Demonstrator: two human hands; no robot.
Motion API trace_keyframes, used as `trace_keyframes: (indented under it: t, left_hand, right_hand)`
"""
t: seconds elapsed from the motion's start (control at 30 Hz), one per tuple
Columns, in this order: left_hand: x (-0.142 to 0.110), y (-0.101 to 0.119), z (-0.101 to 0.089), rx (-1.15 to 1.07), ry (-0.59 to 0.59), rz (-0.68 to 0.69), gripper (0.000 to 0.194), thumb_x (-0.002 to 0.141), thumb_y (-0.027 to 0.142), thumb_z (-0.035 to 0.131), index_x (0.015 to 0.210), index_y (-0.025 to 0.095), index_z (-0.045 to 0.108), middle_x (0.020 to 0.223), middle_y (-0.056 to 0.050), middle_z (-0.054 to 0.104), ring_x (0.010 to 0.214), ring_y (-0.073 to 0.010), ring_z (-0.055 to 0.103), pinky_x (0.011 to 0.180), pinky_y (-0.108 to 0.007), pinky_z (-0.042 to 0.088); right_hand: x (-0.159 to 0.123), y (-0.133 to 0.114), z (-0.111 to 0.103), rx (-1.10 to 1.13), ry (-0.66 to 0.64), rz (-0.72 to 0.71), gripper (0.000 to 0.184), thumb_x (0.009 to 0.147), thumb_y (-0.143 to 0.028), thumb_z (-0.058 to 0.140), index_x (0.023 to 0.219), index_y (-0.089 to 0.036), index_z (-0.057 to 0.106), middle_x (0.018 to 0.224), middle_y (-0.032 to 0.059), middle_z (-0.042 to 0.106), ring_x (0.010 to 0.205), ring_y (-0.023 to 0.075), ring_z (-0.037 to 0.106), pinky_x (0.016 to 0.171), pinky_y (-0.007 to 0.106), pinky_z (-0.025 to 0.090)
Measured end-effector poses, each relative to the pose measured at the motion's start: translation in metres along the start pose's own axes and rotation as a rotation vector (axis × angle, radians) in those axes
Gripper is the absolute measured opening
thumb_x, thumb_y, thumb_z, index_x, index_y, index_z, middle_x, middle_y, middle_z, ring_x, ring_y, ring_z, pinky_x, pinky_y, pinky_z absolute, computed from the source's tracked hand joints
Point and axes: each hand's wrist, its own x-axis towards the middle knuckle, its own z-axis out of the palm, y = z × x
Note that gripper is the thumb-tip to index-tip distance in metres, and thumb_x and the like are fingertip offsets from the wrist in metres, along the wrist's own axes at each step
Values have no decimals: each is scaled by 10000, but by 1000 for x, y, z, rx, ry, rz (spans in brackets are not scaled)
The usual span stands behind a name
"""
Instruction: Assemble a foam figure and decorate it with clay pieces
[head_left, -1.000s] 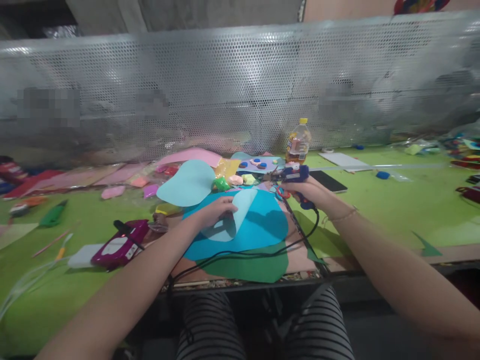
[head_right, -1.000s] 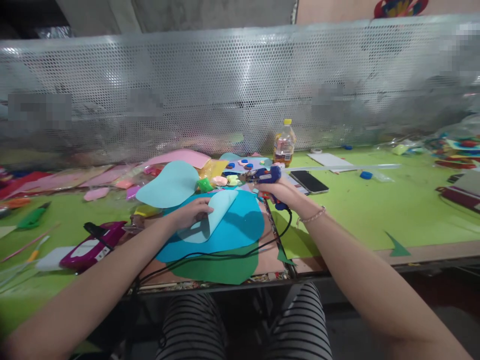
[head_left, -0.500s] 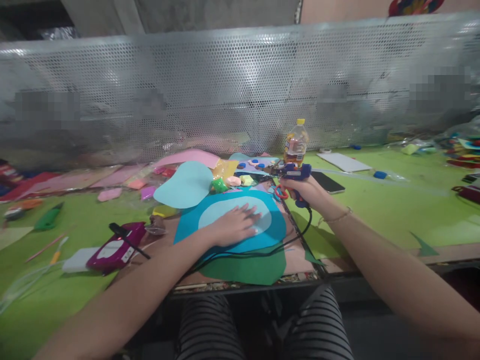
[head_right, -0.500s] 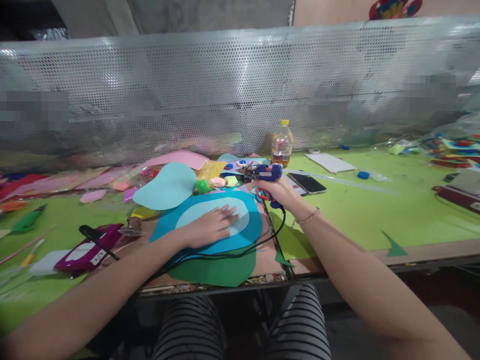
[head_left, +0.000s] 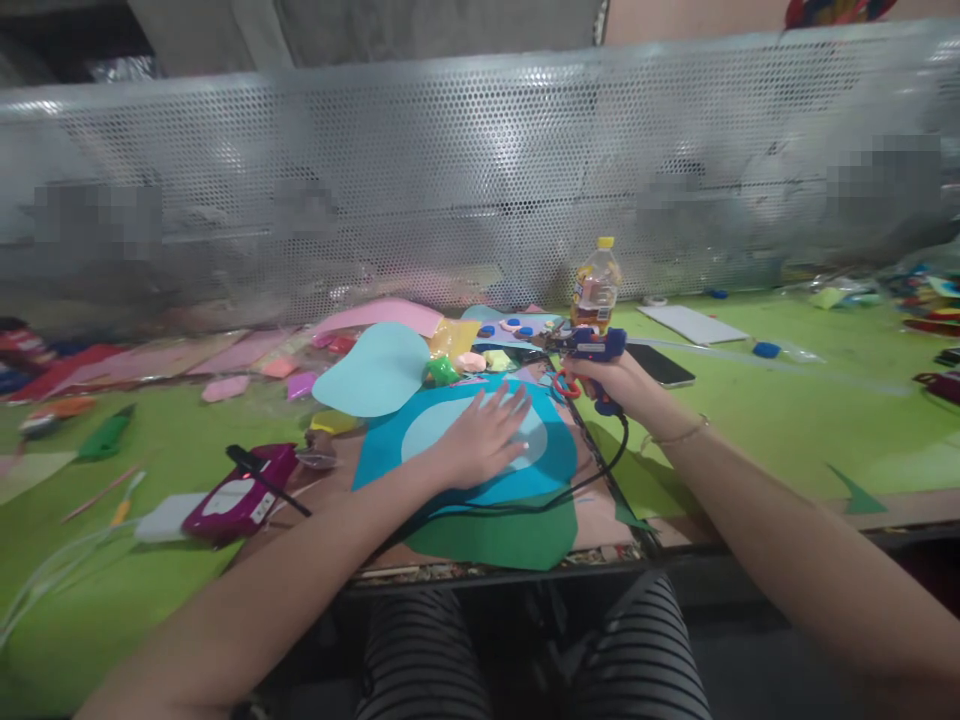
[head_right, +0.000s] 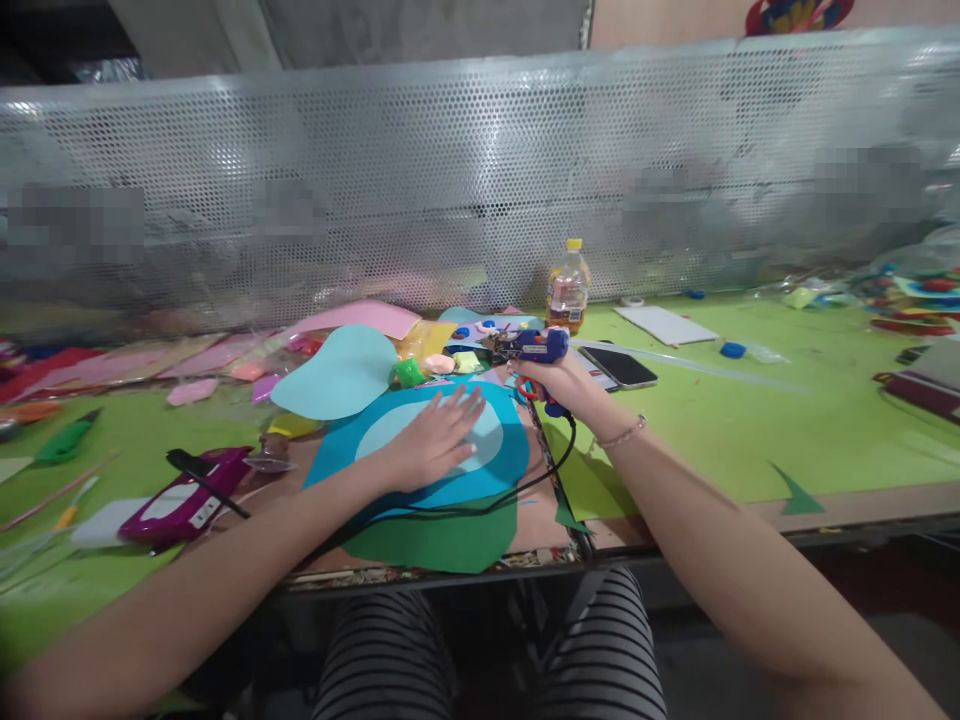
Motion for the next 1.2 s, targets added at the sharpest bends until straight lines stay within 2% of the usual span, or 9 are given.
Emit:
trace_keyframes:
  t: [0.1,0.2,0.27,0.4,0.43,0.57,0.77,1.07,1.2]
  left_hand:
    - [2,0,-1,-22,-121,5,646,888,567,212,1436,224,210,1516,-96,163,1394,-292,96,1089,-507,88]
    - [0,3,-6,10,129,-69,687,876,579,253,1446,202,179,1526,-120,87,1397,-309,29,1091,-509,52]
    - [-2,6,-8,22,191,-87,717,855,603,292,1442,203,196,1520,-129,125,1394,-319,43,1093,-503,50]
    - [-5,8,-5,-34,-77,-33,709,837,642,285,1419,238,263,1506,-114,195,1382,-314,134,1086,-504,99]
    - [-5,7,-4,-45,-69,-37,698,847,630,273,1426,242,242,1516,-107,159,1387,-304,118,1088,-502,98]
    - [-4,4,-4,-54,155,-111,629,907,524,214,1446,203,175,1526,-116,91,1402,-257,50,1103,-452,103]
    - [-2,-2,5,5,-82,-38,620,883,573,243,1413,253,283,1491,-105,245,1375,-291,181,1083,-467,126]
    - [-3,-5,-1,-76,-103,-44,617,861,610,279,1404,318,290,1506,-56,207,1378,-281,174,1091,-481,95]
    - [-4,-13,-5,-66,-106,-152,661,830,659,278,1400,327,296,1511,-78,188,1384,-308,138,1079,-521,84]
  right_hand:
    - [1,2,0,-10,-23,-27,286,716,-435,608,637,-171,531,480,-18,471,445,107,414,443,254,313]
    - [1,4,0,-41,-13,-30,293,715,-440,612,635,-174,517,479,-21,467,441,106,411,435,251,311]
    - [1,5,0,-57,-13,-26,301,717,-442,613,623,-179,501,474,-21,459,442,107,411,432,250,314]
    - [1,6,0,-58,-35,-57,306,721,-439,609,603,-186,483,468,-20,451,443,110,415,437,252,325]
    - [2,6,-1,-62,-37,-63,305,721,-438,609,601,-187,482,466,-20,452,442,112,417,441,254,328]
    - [2,7,-1,-89,-53,-72,309,722,-442,606,593,-190,481,459,-15,460,443,119,426,452,262,333]
    - [2,6,0,-94,-76,-94,293,719,-443,600,619,-186,500,467,-21,469,448,120,428,464,264,336]
    - [2,5,2,-94,-85,-47,290,703,-422,610,599,-180,489,474,-32,455,446,105,410,455,255,318]
    - [2,3,0,-87,-70,0,288,698,-408,607,583,-180,472,460,-32,440,440,106,407,451,255,311]
